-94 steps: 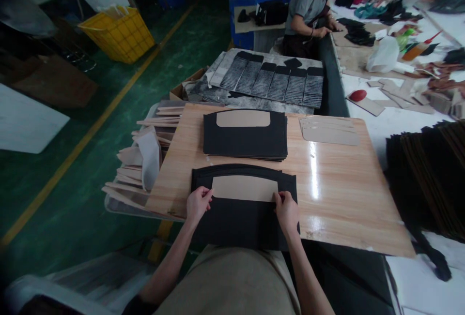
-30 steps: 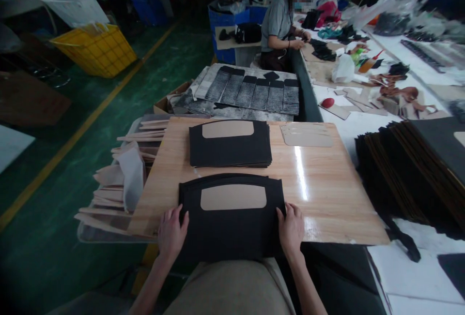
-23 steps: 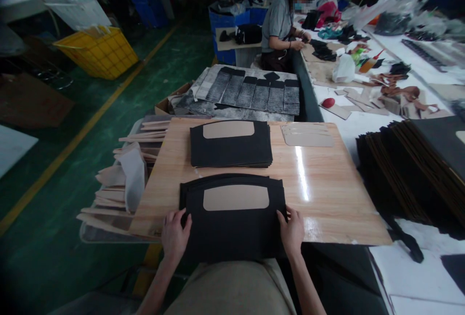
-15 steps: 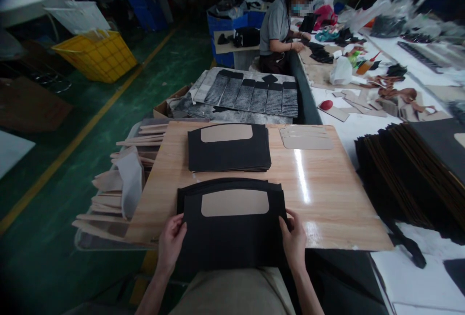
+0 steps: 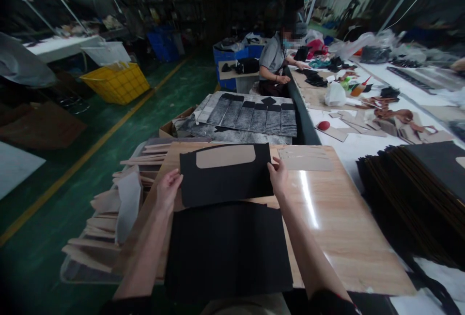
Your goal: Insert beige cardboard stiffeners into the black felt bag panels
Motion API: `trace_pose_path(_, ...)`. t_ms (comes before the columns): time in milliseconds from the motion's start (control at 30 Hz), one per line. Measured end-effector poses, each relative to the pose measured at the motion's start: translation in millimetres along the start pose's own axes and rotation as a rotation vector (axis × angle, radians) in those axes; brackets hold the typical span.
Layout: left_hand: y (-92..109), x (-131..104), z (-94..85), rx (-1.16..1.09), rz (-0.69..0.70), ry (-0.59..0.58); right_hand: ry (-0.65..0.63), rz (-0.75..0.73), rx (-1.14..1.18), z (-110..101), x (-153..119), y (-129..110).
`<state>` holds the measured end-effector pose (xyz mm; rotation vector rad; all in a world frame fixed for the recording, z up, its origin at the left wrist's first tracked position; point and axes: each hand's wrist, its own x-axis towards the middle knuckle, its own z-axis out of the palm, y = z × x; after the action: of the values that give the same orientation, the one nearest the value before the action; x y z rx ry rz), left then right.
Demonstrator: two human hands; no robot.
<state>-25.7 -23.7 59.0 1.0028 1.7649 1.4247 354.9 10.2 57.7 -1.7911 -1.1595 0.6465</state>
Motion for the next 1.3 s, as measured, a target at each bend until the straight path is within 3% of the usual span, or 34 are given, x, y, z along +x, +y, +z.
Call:
trace_pose_path(100,-23,-6,6.1,0.219,0.008,0.047,-0.009,-0.014,-0.193,8,14,21)
trace_pose_path(200,-52,-61,3.5,0.529,0.288,0.052,-0.008,0.006,-0.332,-3,8,53)
trace_pose_path(300,-73,-131,2.9,0.745,0.560,-0.139,0.010,0.019,-0.472,-19,11,79)
trace_pose_path(367,-81,-167,6.0,0.868,0.660,-0.241,0.018,0.009,-0.545,-25,26,89)
trace_pose_path(467,-88,-193,11.7,1.023,0.694,-0.277,0.016,-0.016,-0.609,-24,56,97)
trace_pose_path(600,-91,-194,12.1,1.066,0.685,-0.278,-0.003,-0.052,-0.631,-13,79,103)
trace_pose_path(767,-90,-192,10.4,1.074,0.676,-0.294,-0.029,-0.103,-0.620,-7,75,105)
trace_pose_path(900,-89,-193,10.9,1.062,0.663,-0.305,-0.010,-0.084,-0.632,-16,70,97)
trace_pose_path(1067,-85,-191,11.6,1.050,0.671,-0.307,0.042,-0.002,-0.673,-54,48,84)
trace_pose_path(1200,-82,-191,13.5,1.055,0.663,-0.309,0.100,0.042,-0.714,-99,-2,77)
trace_pose_path(1300,-82,-191,14.9,1.063,0.657,-0.307,0.270,0.066,-0.730,-137,-47,73)
